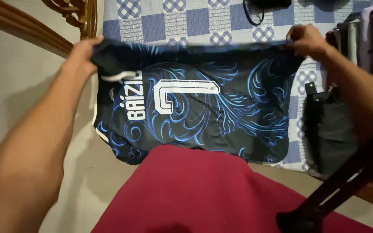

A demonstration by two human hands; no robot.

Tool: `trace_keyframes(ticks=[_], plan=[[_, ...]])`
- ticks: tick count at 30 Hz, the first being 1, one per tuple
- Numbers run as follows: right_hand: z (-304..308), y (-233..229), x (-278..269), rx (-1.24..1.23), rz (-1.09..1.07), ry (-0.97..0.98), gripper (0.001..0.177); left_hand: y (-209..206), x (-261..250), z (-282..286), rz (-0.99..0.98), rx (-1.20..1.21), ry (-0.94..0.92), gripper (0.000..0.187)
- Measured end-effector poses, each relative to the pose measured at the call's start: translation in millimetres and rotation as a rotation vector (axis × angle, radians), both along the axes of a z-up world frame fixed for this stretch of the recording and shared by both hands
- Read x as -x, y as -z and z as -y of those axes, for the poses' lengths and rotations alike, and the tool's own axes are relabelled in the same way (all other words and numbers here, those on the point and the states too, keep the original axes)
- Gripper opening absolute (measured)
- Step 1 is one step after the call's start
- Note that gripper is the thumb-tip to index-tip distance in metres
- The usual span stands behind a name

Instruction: The person folds several garments on a bed, including a black jacket, black trousers, and a patterned jersey. Each item is laid flat, folded neatly, and stacked on the bed.

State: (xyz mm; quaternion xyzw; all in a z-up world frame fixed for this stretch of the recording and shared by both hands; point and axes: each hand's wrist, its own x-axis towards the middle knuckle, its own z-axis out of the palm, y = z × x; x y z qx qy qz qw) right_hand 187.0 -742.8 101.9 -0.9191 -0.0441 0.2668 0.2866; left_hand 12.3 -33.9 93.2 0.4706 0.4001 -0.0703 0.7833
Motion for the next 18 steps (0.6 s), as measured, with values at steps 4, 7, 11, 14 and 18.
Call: trace_keyframes(ticks=[4,7,11,14,18], plan=[[2.1,6.2,-48.0,0.067,0.200,-0.148,0.030,-8.5,-60.1,-16.0,0.017,-0.009,0.006,0.017],[8.1,27.5,-69.5,0.086,0.392,-0.302,0.031,1.8,-90.6,-26.1,-0.006,-0.008,0.023,0.018],[17.5,55.6,-71.0,0.203,0.455,-0.362,0.033,31.7,-98.5,-38.6,-0.032,0.033,0.011,0.019],[23.4,62.2,-62.4,-0.011,0.198,-0.107,0.036,51.4,-91.0,-50.8,-0.018,0.039,0.021,0.020],[33.0,62.9,-52.5,-0.122,0.179,-0.001,0.063,63.7,-87.8,-57.8,-0.047,0.001,-0.031,0.025]])
